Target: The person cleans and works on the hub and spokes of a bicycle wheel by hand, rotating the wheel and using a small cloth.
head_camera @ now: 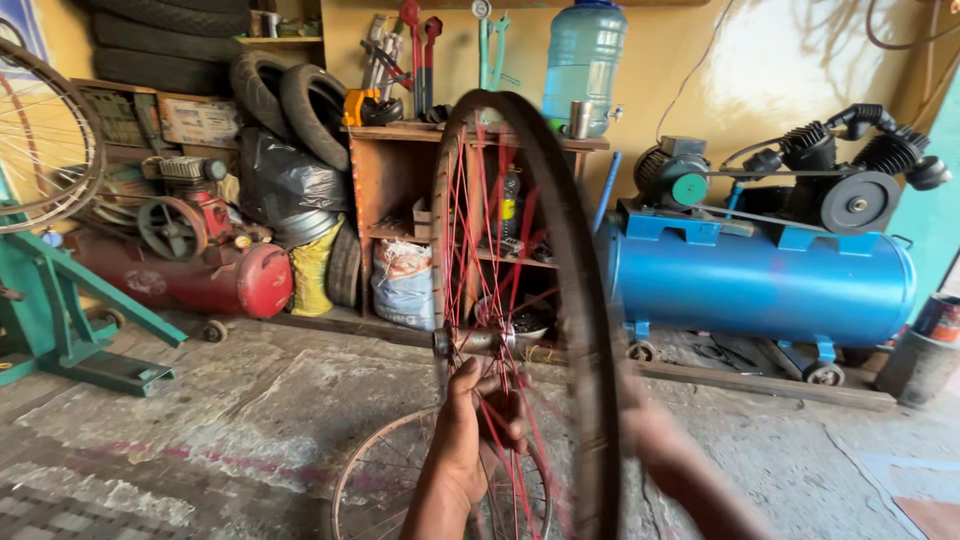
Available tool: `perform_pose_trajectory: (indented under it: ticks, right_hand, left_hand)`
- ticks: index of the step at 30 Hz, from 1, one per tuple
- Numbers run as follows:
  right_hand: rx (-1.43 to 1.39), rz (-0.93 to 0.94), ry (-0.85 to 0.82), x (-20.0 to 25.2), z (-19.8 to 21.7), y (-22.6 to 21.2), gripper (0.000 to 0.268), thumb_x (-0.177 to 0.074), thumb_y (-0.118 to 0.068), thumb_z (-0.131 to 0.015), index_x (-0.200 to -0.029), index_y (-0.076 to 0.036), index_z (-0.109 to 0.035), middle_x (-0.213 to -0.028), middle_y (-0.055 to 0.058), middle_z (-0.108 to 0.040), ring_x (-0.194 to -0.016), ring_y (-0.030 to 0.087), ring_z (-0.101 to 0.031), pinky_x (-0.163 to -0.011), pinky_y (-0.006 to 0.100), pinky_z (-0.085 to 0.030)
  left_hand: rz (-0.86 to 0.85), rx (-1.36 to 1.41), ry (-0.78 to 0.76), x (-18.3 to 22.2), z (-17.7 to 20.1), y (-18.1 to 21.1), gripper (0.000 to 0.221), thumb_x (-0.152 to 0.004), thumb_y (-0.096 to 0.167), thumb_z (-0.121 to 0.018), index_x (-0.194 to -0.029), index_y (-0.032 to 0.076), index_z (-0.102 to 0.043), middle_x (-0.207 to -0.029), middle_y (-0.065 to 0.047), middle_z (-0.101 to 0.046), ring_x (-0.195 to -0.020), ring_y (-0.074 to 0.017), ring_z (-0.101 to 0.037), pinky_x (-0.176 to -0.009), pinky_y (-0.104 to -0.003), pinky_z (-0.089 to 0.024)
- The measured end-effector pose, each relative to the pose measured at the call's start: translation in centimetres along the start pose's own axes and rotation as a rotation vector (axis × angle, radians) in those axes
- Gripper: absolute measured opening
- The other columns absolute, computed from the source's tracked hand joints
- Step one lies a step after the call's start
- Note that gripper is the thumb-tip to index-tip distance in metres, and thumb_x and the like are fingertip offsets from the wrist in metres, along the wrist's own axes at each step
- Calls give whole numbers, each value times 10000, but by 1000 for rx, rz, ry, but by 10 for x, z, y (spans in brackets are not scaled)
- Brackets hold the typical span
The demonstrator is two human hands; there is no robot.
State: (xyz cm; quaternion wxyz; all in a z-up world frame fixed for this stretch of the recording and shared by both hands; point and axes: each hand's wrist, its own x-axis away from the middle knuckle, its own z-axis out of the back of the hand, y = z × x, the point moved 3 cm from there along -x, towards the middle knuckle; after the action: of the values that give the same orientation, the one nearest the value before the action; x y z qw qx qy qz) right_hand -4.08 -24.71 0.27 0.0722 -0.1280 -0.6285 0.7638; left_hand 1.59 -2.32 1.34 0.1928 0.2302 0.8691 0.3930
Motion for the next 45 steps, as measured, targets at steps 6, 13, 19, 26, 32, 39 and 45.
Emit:
perform_pose_trajectory:
  ticks: [6,13,19,26,32,39,45]
  right_hand:
    - [-396,-1,-250,-5,-74,-7,994,-1014,-378,-669,-1783,-235,-56,-1127,488,-572,-897,445,-577,-925,498,-597]
    - [-752,39,-31,-8,-88,-35,1065,-763,-89,-733,-1613,-186,-100,-1160,165,-711,-1002,282,-692,-900,440,-560]
    - [-530,119,241,-15,-84,-45,1117,-756,45,-713,-1592,-233,-29,-1262,201,-653,-1063,267,-660,-974,473,-470]
    - [-594,289,262,-30,-99,-44,1056,-804,128,-606,-1594,-286,-41,-1199,225,-646,-1039,262,-627,-962,421,-496]
    - [-511,337,234,-22,-115,-51,1030,-789,119,-554,-1579,-256,-11,-1172,191,-666,-1050,248,-628,-947,398,-491]
    - [-478,386,67,-8,-118,-46,999,-811,64,-515,-1629,-231,-23,-1036,282,-625,-876,297,-603,-840,438,-528]
    - [-227,394,2,-25,-88,-29,894,-908,-9,-580,-1581,-219,-31,-1350,64,-609,-1126,214,-700,-1013,345,-511]
  left_hand:
    - [178,58,190,15,6,-21,689,-882,690,-472,-1181,94,-644,-843,-80,-745,-731,-195,-730,-656,-399,-574]
    - [100,-37,173,-15,82,-37,599,-920,586,-486,-1174,72,-660,-900,-95,-727,-765,-221,-704,-678,-396,-559]
    - [-278,-136,304,-4,155,44,523,-952,497,-499,-1168,54,-674,-949,-108,-712,-794,-243,-682,-696,-393,-546]
    - [-1275,-919,989,77,113,108,336,-1168,292,-542,-1058,-16,-621,-995,-141,-626,-897,-266,-600,-849,-378,-492]
    - [-486,-1286,364,8,41,25,432,-956,411,-614,-1126,23,-702,-1000,-209,-778,-938,-343,-768,-807,-422,-589]
    - [-447,-1331,199,-51,73,-21,694,-962,429,-714,-1413,-48,-490,-1245,-333,-643,-1188,-453,-637,-958,-466,-524]
    - [-344,-951,218,-62,63,-34,525,-910,290,-671,-1364,40,-588,-935,-234,-761,-838,-321,-727,-741,-418,-553]
